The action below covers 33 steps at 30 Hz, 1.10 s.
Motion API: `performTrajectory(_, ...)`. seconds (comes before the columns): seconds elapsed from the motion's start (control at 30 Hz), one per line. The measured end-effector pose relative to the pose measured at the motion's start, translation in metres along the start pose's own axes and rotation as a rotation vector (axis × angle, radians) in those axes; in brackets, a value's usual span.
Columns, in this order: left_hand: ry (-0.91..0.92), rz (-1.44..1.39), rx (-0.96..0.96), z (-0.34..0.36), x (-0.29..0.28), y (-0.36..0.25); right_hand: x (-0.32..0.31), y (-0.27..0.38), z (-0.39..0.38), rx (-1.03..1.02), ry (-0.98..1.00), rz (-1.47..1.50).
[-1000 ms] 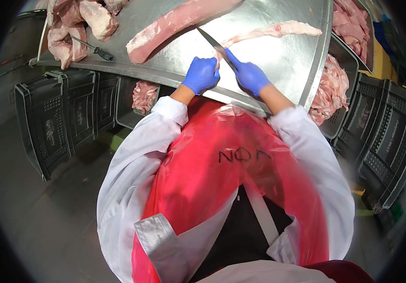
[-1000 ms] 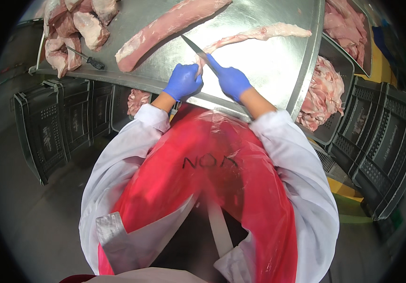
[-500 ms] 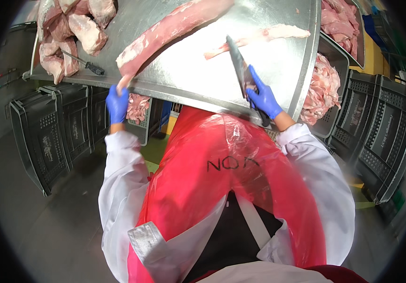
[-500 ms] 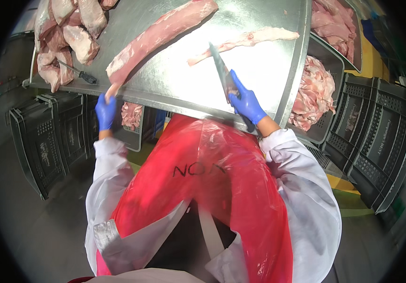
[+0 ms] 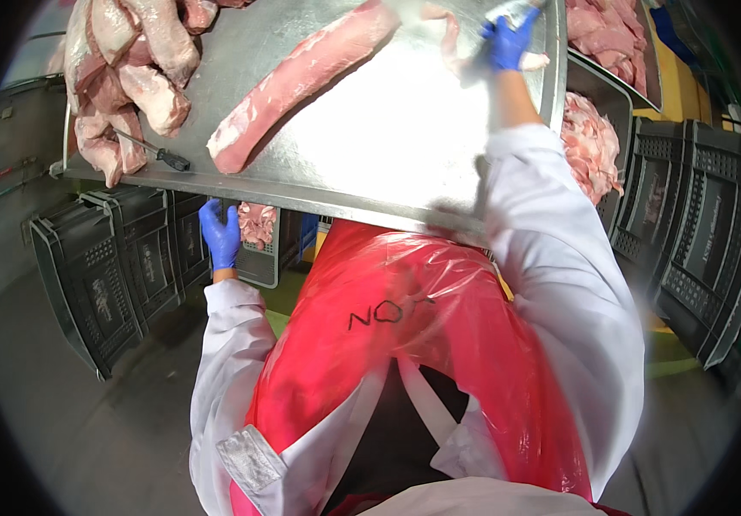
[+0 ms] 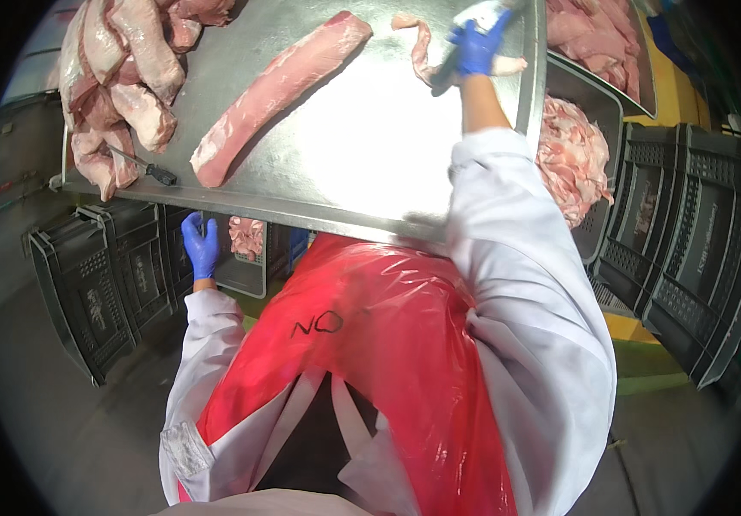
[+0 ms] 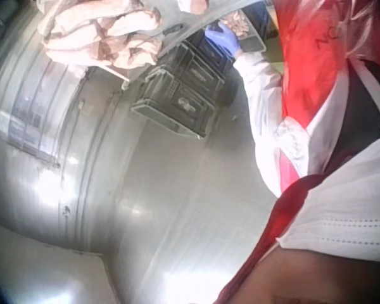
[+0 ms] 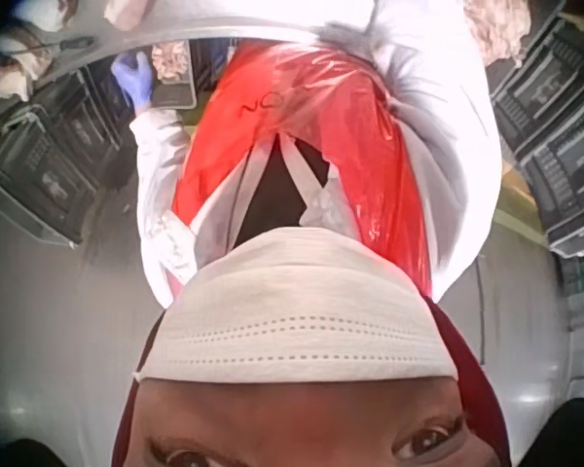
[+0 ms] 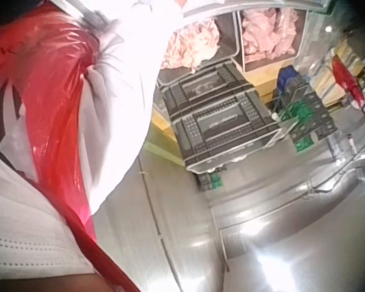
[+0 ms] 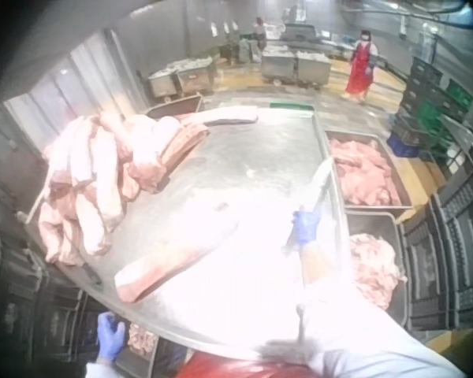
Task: The person uses a knife to trim fat and connective tissue from large cuts of raw meat on a stainless steel table. They repeatedly lift and turn the meat to access different sides, separating the trimmed fat and placing it into a nearby bin while keeping the lean meat on the table.
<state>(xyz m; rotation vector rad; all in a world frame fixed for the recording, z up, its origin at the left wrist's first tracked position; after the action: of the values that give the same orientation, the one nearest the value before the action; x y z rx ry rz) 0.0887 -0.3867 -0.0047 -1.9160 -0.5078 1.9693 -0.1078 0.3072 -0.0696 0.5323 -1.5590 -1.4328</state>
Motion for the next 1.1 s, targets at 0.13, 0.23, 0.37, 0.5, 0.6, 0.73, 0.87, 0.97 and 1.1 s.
performTrajectory(0.13, 0.010, -0.013, 0.150, 0.037, 0.016, -0.054, -0.024, 0.027, -0.031, 0.096, 0.130, -0.026)
performTrajectory(0.23, -0.073, -0.087, 0.270, 0.081, 0.040, -0.080, 0.041, -0.012, -0.069, 0.263, 0.333, 0.170)
performTrajectory(0.37, -0.152, 0.039, 0.500, 0.137, 0.057, -0.128, -0.005, -0.068, -0.028, 0.775, 0.294, 0.146)
performTrajectory(0.5, -0.064, 0.154, 0.465, 0.163, 0.046, -0.124, -0.109, 0.002, -0.005, 0.249, -0.067, -0.201)
performTrajectory(0.6, -0.054, 0.194, 0.324, 0.179, 0.029, -0.081, -0.154, 0.074, -0.008, 0.005, -0.028, -0.278)
performTrajectory(0.73, -0.195, -0.111, -0.059, 0.164, 0.017, 0.064, -0.020, 0.029, -0.058, 0.108, 0.236, 0.007)
performTrajectory(0.87, -0.221, -0.219, -0.141, 0.149, 0.034, 0.085, 0.072, -0.023, -0.094, 0.323, 0.331, 0.033)
performTrajectory(0.97, -0.202, -0.008, 0.142, 0.157, 0.036, 0.015, 0.024, -0.025, -0.052, 0.217, 0.242, -0.054)
performTrajectory(1.1, -0.049, 0.124, 0.289, 0.163, 0.041, -0.011, -0.091, 0.028, -0.025, 0.105, -0.038, -0.355)
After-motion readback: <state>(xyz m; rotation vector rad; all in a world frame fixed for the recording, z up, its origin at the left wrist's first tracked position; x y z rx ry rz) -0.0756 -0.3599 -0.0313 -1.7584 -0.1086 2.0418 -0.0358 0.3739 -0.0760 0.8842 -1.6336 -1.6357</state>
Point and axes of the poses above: each hand's wrist, its own z-axis towards the middle knuckle, its own x-axis out of the palm, y = z × x, the point moved 6 cm from there along z, towards the middle knuckle, and after that the axes turned 9 degrees about y, right-handed, at the moved point
